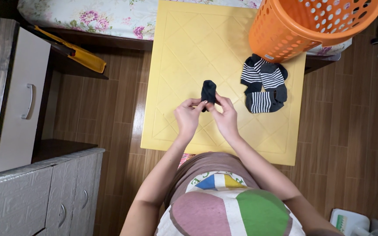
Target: The person folds black shorts and socks on a yellow table, then places the folded items into a drawer. The person repeats this process for several pairs of socks and shorts.
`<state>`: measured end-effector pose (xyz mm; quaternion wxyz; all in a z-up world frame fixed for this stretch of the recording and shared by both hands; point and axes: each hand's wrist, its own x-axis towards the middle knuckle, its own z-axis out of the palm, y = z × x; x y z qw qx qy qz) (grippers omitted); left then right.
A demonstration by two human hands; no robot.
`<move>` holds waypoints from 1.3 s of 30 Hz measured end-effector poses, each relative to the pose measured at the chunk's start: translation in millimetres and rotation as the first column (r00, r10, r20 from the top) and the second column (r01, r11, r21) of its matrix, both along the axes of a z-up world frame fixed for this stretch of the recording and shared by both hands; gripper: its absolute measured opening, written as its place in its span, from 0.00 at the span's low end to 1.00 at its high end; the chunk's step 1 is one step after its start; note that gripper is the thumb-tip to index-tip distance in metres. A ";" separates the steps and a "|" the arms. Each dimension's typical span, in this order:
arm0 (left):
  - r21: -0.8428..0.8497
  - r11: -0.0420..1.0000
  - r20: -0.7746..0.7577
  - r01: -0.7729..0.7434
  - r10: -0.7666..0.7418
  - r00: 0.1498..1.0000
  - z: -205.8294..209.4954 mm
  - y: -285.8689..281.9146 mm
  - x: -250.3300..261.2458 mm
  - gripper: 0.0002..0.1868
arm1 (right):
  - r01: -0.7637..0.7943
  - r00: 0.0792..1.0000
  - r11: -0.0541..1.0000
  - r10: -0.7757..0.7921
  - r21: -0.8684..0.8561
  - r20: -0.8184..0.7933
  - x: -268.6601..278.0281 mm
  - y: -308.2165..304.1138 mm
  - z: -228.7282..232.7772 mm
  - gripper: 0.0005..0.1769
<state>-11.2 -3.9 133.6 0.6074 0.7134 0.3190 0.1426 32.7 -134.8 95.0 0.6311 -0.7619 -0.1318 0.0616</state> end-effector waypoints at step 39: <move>-0.488 0.873 0.262 0.012 0.134 0.956 -76.6 1.1 15.5 0.04 | 0.413 0.349 0.647 0.537 0.640 -0.768 11.2 -9.9 -49.2 0.20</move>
